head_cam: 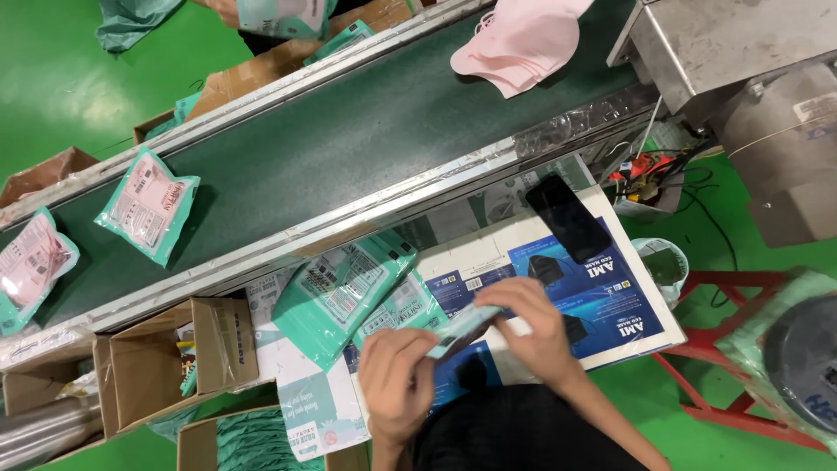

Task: Packaging pink face masks into teal plastic bags at a conveyor belt station.

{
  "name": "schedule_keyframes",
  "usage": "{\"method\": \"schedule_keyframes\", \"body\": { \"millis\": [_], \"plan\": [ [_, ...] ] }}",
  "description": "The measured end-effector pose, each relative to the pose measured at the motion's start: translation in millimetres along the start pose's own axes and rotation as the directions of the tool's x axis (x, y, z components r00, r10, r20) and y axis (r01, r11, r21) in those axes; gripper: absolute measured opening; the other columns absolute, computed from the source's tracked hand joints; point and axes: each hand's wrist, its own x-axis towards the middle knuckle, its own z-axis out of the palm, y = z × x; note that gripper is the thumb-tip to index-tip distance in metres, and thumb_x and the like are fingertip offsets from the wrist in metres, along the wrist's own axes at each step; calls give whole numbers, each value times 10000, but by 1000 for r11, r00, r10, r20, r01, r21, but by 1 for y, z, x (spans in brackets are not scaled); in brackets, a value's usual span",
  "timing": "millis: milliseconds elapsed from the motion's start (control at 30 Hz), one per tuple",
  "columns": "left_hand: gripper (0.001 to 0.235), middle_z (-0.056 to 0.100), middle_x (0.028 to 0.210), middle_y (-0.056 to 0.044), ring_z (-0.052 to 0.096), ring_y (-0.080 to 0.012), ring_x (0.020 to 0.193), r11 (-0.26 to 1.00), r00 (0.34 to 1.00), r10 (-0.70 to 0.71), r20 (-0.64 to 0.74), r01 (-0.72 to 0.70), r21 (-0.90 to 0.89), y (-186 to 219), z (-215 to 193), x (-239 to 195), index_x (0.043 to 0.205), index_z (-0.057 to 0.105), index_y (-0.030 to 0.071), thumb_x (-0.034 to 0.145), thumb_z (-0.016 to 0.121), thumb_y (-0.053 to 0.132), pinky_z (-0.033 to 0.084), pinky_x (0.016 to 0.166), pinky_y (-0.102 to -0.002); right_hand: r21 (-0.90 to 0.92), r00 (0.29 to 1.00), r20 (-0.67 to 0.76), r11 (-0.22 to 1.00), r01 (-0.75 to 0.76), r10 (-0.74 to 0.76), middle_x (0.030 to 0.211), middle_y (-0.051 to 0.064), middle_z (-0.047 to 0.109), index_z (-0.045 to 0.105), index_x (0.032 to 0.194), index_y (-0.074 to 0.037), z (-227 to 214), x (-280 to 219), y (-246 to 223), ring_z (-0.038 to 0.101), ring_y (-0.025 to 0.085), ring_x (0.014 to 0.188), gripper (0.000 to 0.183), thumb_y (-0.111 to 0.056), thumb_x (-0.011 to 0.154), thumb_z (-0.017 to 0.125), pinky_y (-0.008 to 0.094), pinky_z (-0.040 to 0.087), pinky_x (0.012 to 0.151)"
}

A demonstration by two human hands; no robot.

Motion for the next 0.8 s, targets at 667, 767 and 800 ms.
{"method": "schedule_keyframes", "body": {
  "millis": [667, 767, 800],
  "plan": [
    [174, 666, 995, -117, 678, -209, 931, 783, 852, -502, -147, 377, -495, -56, 11, -50, 978, 630, -13, 841, 633, -121, 542, 802, -338, 234, 973, 9, 945, -227, 232, 1017, 63, 712, 718, 1055, -21, 12, -14, 16, 665, 165, 972, 264, 73, 810, 747, 291, 531, 876],
    [77, 628, 1065, -127, 632, -182, 977, 592, 730, -668, -145, 403, -698, -74, 38, -72, 1026, 609, -26, 960, 620, -63, 508, 839, -316, 433, 951, 11, 856, -283, 309, 1060, 79, 687, 641, 1149, 2, 15, -22, 27, 653, 148, 1023, 315, 84, 855, 717, 284, 528, 917],
    [52, 618, 1099, -140, 591, -173, 1001, 568, 695, -694, -191, 365, -738, -79, 48, -79, 1055, 605, -37, 1006, 624, -37, 468, 894, -307, 518, 939, 3, 802, -297, 345, 1077, 87, 671, 591, 1181, 11, 15, -26, 32, 647, 139, 1041, 329, 91, 881, 700, 281, 525, 930]
  ]
}}
